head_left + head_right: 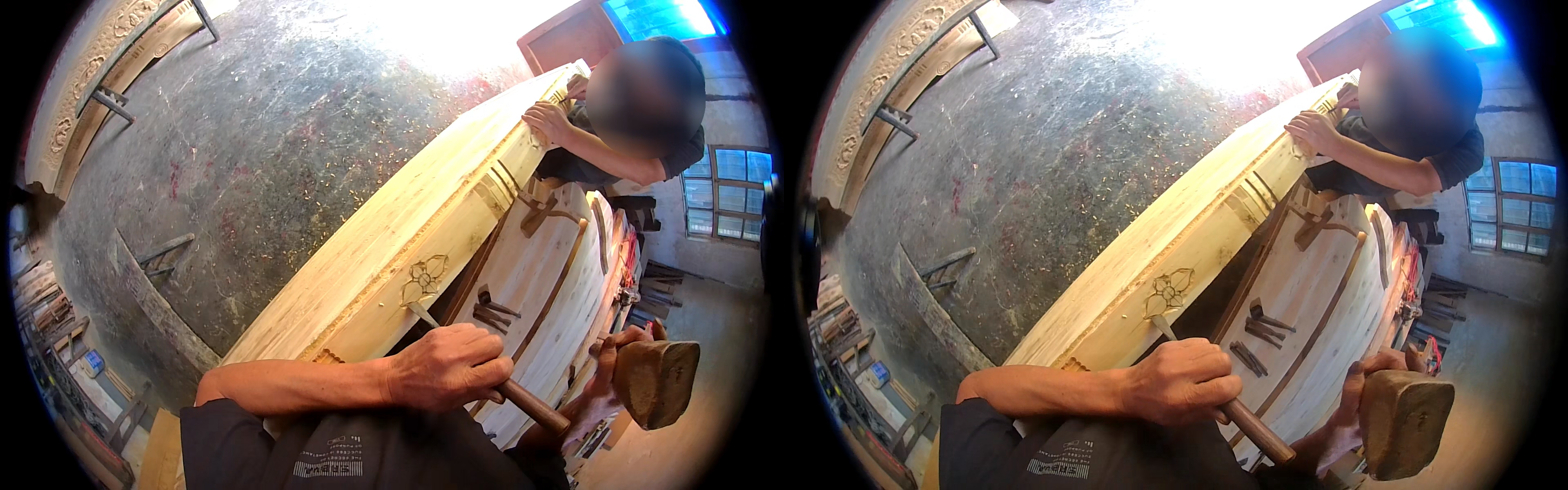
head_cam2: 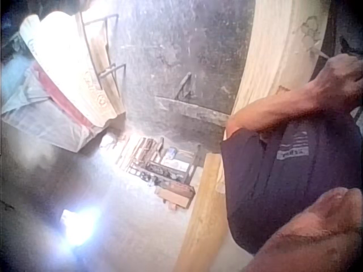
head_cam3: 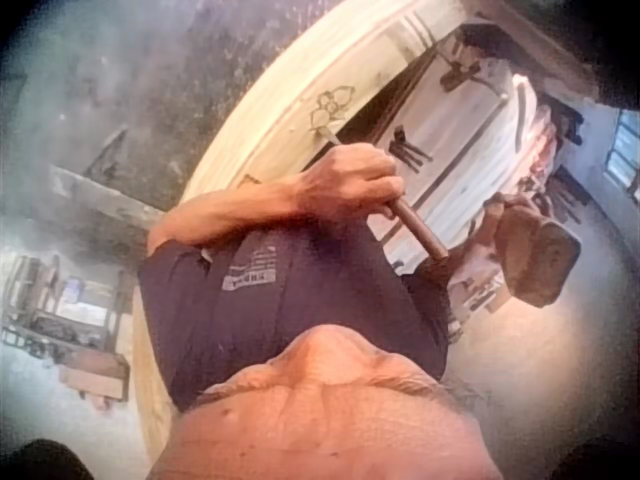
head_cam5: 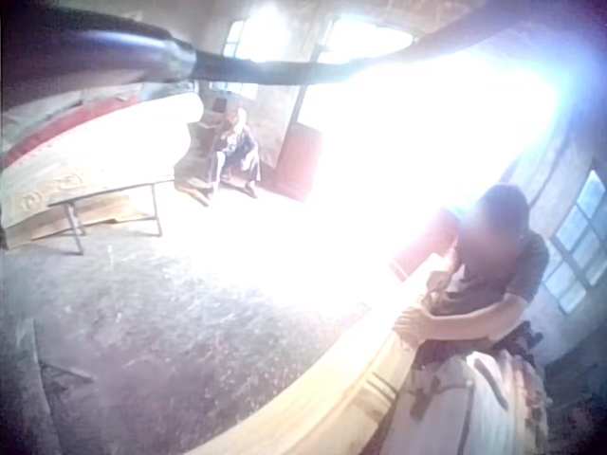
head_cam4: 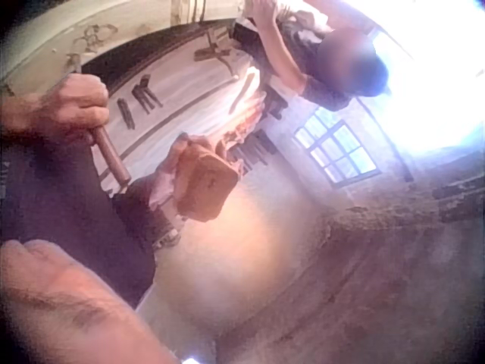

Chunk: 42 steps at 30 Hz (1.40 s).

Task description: The person carves a decorative floral design into a large wooden beam using a chisel and a wooden mallet.

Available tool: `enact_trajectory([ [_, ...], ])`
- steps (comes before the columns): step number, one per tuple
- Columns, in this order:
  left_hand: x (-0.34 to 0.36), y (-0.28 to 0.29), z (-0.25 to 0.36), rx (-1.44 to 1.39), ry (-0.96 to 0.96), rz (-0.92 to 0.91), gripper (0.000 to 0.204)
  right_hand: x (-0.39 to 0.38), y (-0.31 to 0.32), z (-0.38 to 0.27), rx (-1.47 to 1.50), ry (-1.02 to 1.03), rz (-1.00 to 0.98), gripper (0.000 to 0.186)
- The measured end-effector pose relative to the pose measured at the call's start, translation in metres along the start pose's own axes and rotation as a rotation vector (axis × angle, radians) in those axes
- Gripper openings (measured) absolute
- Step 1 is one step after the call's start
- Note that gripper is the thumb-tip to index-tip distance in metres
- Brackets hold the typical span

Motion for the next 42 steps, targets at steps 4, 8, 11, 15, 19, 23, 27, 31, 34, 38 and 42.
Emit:
enact_trajectory([
  [4,0.002,0.004,-0.001,0.001,0.06,-0.013,0.033,-0.003,0.003,0.005,-0.1,0.091,-0.04,0.05],
  [8,0.009,0.014,-0.006,-0.061,0.199,0.044,0.03,-0.008,0.019,0.027,0.1,-0.057,0.128,0.073],
  [11,0.011,0.016,-0.01,-0.07,0.217,0.081,0.029,-0.005,0.027,0.022,0.437,-0.144,0.274,0.079],
  [15,0.01,0.019,-0.012,-0.078,0.236,0.114,0.027,0.003,0.02,-0.001,0.378,-0.051,0.161,0.063],
  [19,0.011,0.022,-0.015,-0.134,0.285,0.138,0.025,0.015,0.03,0.014,-0.012,-0.064,0.054,0.046],
  [23,0.012,0.024,-0.015,-0.127,0.27,0.172,0.025,0.031,0.046,0.023,0.457,0.003,0.1,0.065],
  [27,0.007,0.022,-0.016,-0.112,0.278,0.159,0.027,0.025,0.015,-0.01,0.013,0.076,-0.163,0.046],
  [31,0.005,0.02,-0.011,-0.074,0.232,0.141,0.029,0.021,0.022,-0.012,-0.011,0.038,0.027,0.031],
  [34,0.006,0.017,0.002,-0.058,0.176,0.076,0.031,0.005,0.016,0.011,0.335,-0.183,0.174,0.033],
  [38,0.021,0.045,0.008,-0.062,0.201,0.183,0.023,-0.017,-0.007,0.017,0.503,-0.538,0.099,0.041],
  [42,0.004,0.103,-0.015,-0.154,0.323,0.609,0.048,-0.022,-0.015,0.005,0.302,-0.249,0.006,0.062],
])
Point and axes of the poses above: each hand's wrist, its own x-axis towards the middle knuckle, its own y-axis out of the back of the hand, z = x × y, the point moved 6 cm from there along x, towards the middle knuckle, and after that the axes turned 3 degrees about -y, right-handed, at the moved point
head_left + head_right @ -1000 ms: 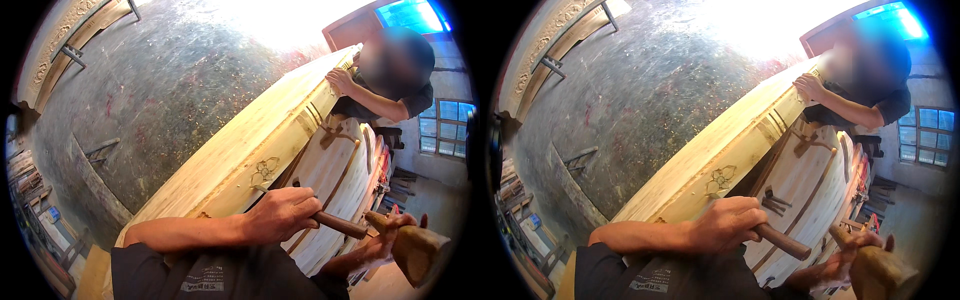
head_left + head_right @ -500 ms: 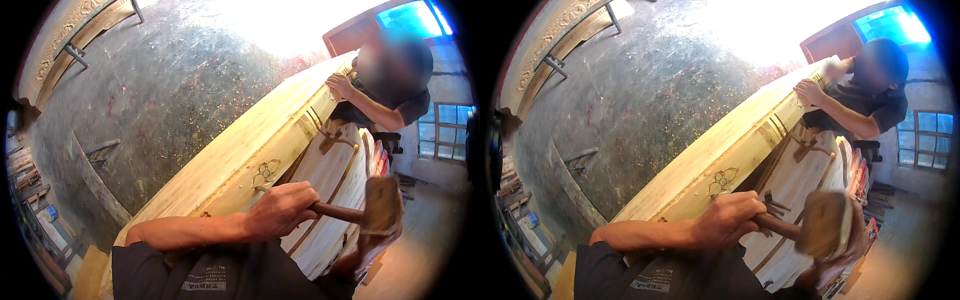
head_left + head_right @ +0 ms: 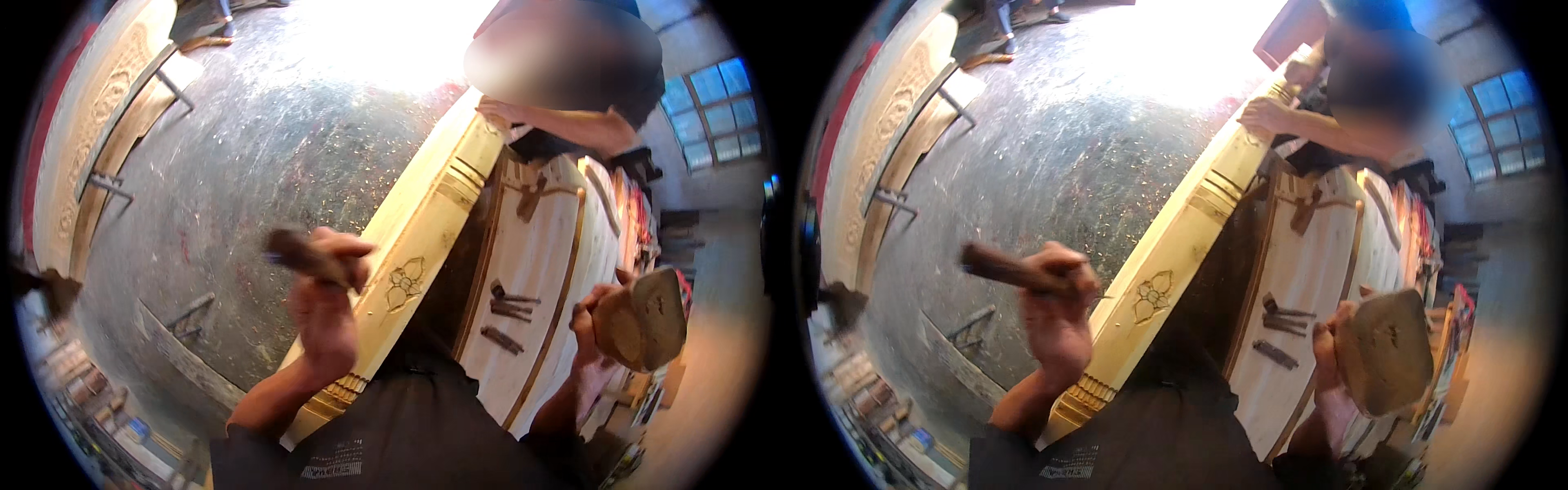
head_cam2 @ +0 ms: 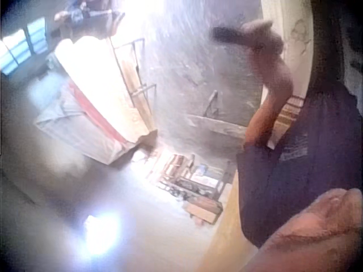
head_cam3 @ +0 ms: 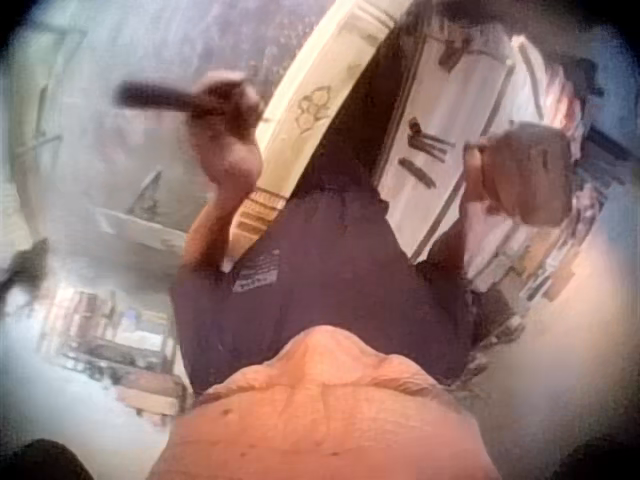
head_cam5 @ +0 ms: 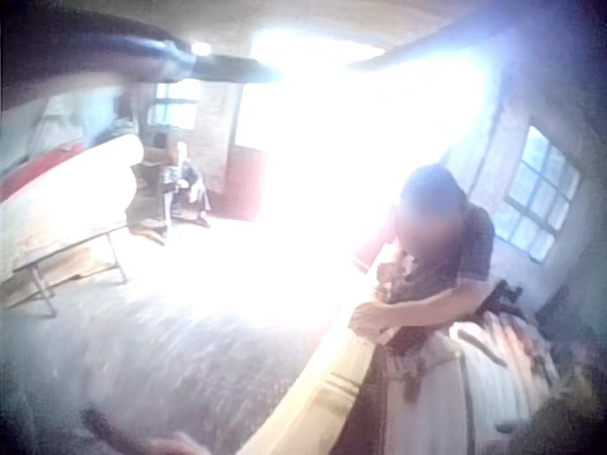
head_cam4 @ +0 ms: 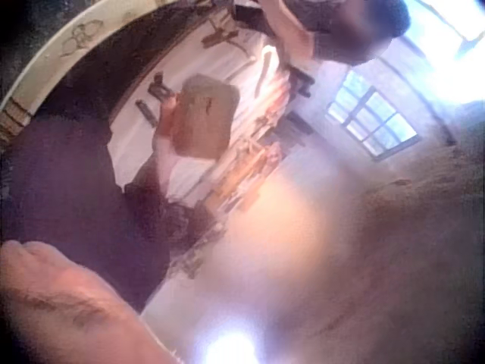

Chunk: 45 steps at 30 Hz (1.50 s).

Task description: The person carves a decorative floral design into a large wooden beam using a chisel and a wooden mallet.

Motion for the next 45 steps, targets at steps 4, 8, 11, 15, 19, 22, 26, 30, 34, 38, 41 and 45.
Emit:
enact_trajectory([
  [4,0.001,0.0,0.0,-0.28,0.189,0.02,0.062,-0.013,-0.015,0.005,0.212,-0.188,-0.043,0.065],
  [8,0.0,-0.01,-0.01,-0.242,0.303,-0.092,0.063,-0.026,-0.016,0.016,0.313,-0.277,-0.039,0.067],
  [11,-0.001,-0.019,-0.015,-0.183,0.302,-0.163,0.06,-0.032,-0.014,0.025,0.331,-0.307,-0.03,0.068],
  [15,-0.003,-0.025,-0.023,-0.2,0.321,-0.19,0.054,-0.038,-0.01,0.032,0.365,-0.398,-0.026,0.069],
  [19,-0.005,-0.026,-0.03,-0.19,0.314,-0.201,0.055,-0.041,-0.008,0.04,0.314,-0.325,-0.031,0.069],
  [22,-0.006,-0.025,-0.037,-0.235,0.312,-0.209,0.053,-0.044,-0.008,0.043,0.289,-0.293,-0.018,0.068],
  [26,-0.004,-0.027,-0.04,-0.241,0.315,-0.217,0.051,-0.044,-0.007,0.041,0.274,-0.316,-0.012,0.068],
  [30,-0.005,-0.028,-0.043,-0.18,0.317,-0.214,0.056,-0.047,-0.006,0.046,0.209,-0.292,-0.039,0.068],
  [34,-0.003,-0.03,-0.044,-0.191,0.321,-0.205,0.055,-0.048,-0.008,0.046,0.297,-0.358,-0.007,0.069],
  [38,-0.002,-0.028,-0.044,-0.175,0.309,-0.216,0.053,-0.049,-0.01,0.048,0.314,-0.356,-0.025,0.07],
  [41,-0.002,-0.029,-0.046,-0.193,0.322,-0.197,0.052,-0.05,-0.01,0.049,0.327,-0.397,-0.023,0.07],
  [45,-0.003,-0.031,-0.047,-0.176,0.355,-0.161,0.048,-0.052,-0.01,0.05,0.321,-0.453,-0.024,0.069],
])
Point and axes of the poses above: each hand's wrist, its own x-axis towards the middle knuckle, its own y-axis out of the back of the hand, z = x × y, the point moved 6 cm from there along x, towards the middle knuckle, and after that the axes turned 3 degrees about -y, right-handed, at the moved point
